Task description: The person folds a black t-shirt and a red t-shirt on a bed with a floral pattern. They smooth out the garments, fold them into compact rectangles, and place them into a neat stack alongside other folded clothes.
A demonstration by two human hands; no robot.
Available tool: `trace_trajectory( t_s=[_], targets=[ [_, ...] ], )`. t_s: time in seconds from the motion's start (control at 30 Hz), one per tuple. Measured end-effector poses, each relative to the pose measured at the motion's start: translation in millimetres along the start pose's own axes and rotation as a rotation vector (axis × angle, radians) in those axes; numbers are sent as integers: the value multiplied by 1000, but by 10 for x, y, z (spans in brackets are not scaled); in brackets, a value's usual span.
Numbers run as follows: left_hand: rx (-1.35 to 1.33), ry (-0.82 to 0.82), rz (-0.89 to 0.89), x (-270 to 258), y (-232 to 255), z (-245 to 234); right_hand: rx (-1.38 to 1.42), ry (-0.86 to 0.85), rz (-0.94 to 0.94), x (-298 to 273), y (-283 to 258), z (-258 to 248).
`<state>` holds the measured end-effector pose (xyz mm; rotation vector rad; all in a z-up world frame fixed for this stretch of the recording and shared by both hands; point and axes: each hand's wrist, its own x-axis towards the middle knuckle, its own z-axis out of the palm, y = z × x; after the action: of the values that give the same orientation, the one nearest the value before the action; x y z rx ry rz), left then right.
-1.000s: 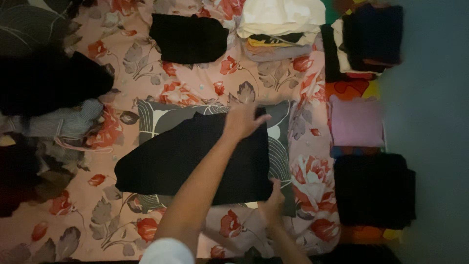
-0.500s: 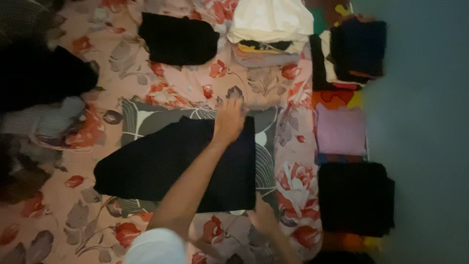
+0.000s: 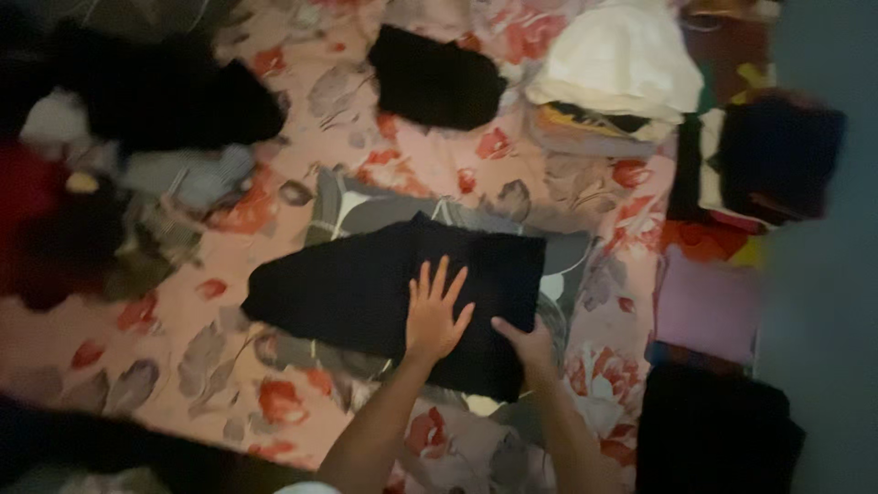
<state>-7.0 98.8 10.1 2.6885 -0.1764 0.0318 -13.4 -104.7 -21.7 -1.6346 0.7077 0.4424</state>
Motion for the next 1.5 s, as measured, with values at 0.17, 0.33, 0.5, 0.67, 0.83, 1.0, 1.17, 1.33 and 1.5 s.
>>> trace_trajectory(
  t_s=[0.17,0.33,0.5,0.67,0.83,1.0,1.17,1.33,1.5],
  targets=[
    [-155,-28,-9,-9,125,-305,-53,-77,-116,-274,-408,-281],
    [-532,-14,-12,-69,845,-427,-304,281,202,-808,-1043,-887],
    [-887,-106,-136,71,1746,261,-269,198,35,-1062,-1369,-1698],
    [-1146,-244,-316,337,1503,916,-418,168,-298,-1040,-1279,-1330],
    [-2001,-596,-565,340,774,1023,-598,96,-549,-1307,-1659,-508],
    [-1998,-343,-629,-21,-309,1118,-660,-82,-648,-1712,-1403,835],
    [-1690,-254,-677,-321,-736,914,-887,-2,-1111,-1541,-917,1379],
    [-1140,-233,-490,-491,-447,902,-638,-65,-756,-1439,-1115,1098],
    [-760,-235,-244,-422,239,285,-949,107,-546,-1601,-1677,670]
  ],
)
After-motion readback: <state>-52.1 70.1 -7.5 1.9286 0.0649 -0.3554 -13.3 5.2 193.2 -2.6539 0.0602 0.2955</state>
